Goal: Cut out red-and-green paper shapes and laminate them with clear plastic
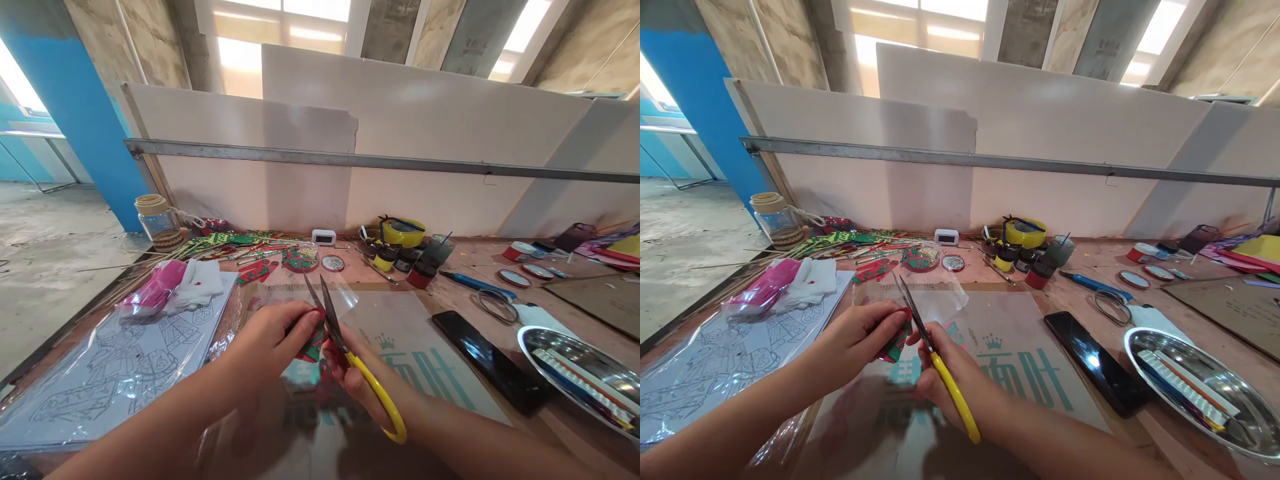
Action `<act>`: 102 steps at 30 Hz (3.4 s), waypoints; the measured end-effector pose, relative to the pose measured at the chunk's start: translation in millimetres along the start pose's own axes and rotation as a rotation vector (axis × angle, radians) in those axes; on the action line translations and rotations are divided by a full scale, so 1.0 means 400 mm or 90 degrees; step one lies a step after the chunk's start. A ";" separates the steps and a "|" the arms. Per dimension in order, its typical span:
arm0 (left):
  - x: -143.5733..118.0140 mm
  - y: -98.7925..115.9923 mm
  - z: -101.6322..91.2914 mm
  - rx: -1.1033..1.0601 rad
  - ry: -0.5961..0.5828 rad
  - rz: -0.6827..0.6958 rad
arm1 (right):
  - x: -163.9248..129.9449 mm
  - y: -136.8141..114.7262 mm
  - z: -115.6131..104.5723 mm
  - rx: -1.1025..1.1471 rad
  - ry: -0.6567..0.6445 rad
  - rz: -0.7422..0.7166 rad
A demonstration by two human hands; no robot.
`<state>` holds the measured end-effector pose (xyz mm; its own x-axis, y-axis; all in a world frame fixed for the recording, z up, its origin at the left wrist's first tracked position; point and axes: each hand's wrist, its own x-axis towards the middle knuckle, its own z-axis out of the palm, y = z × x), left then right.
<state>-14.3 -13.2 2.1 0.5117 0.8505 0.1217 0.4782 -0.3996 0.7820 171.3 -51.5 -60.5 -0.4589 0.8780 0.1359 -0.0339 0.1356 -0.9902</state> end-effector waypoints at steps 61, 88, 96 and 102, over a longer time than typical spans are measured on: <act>-0.010 -0.001 -0.079 0.006 -0.119 -0.011 | 0.010 0.037 -0.025 -0.018 -0.014 0.057; -0.008 -0.028 0.040 -0.224 0.029 0.155 | 0.015 0.018 0.002 0.002 0.099 -0.052; -0.018 -0.015 0.052 -0.159 0.213 0.125 | 0.003 0.010 0.015 -0.042 0.064 -0.025; -0.018 -0.023 0.054 -0.153 0.167 0.104 | -0.006 0.008 0.012 -0.026 0.026 -0.039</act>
<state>-7.0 -23.0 -19.4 0.3527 0.8534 0.3839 0.2095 -0.4719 0.8564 168.0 -55.3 -64.0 -0.4210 0.8851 0.1986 -0.0247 0.2077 -0.9779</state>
